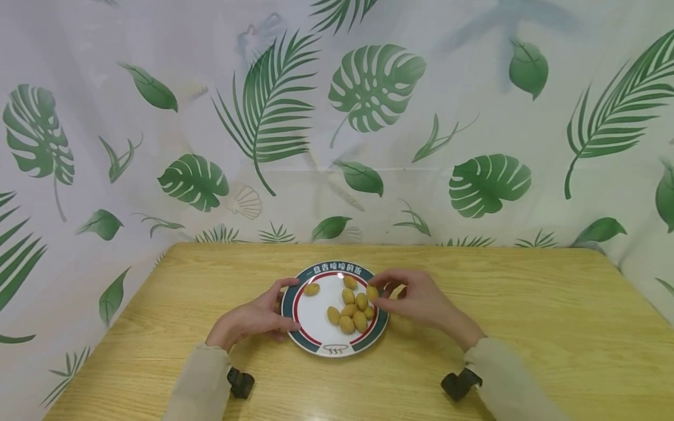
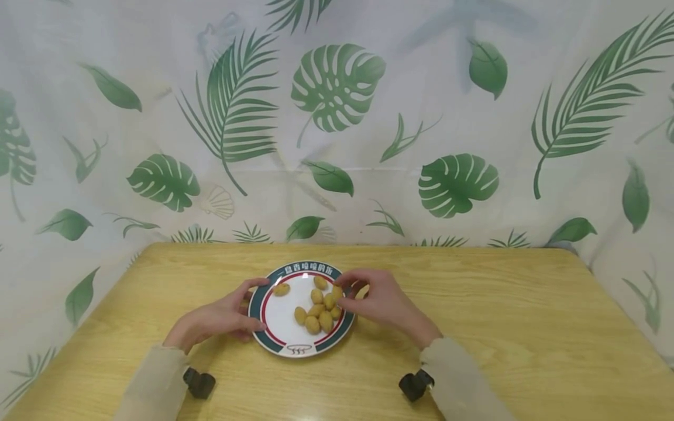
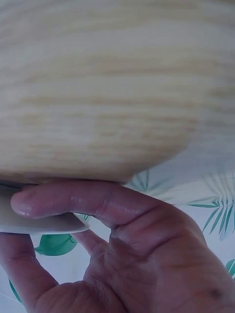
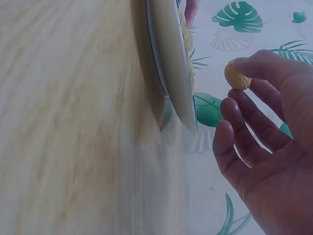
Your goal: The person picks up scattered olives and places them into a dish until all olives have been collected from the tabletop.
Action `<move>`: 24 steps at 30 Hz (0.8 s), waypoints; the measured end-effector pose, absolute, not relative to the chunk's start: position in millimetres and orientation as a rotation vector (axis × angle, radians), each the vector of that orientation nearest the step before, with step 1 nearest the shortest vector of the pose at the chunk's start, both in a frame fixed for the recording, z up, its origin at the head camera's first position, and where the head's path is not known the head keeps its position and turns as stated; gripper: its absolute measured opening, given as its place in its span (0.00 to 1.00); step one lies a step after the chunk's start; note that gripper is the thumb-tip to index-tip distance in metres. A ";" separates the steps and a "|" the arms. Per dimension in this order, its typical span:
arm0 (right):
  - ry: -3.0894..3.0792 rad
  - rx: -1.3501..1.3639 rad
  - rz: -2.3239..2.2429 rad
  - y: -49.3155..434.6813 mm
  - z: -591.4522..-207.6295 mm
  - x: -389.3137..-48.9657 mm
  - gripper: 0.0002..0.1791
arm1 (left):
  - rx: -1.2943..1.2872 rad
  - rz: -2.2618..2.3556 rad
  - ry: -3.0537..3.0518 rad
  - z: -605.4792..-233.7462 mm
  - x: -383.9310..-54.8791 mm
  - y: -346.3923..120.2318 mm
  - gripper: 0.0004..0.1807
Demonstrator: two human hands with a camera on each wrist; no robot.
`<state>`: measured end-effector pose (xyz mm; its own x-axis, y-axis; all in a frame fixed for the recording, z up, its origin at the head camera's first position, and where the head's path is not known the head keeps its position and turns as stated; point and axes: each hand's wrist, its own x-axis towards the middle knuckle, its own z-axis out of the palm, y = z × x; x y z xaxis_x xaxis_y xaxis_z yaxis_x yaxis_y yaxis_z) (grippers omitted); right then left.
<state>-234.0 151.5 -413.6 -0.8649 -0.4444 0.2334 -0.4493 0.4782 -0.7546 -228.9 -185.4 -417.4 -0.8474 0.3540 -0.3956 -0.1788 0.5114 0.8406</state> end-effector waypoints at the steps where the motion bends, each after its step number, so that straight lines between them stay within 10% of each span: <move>1: -2.698 0.817 1.385 149.7 -414.0 -234.9 0.14 | 0.147 1.325 2.221 -417.1 -228.8 -185.6 0.51; 24: -2.772 0.779 1.386 108.5 -411.4 -240.9 0.15 | 0.143 1.307 2.231 -415.0 -227.4 -185.5 0.51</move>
<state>-240.9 108.5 -411.4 -0.8797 -0.4461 0.1650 -0.3997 0.5052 -0.7648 -227.4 -185.5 -415.0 -0.8456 0.3526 -0.4007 -0.1771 0.5229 0.8338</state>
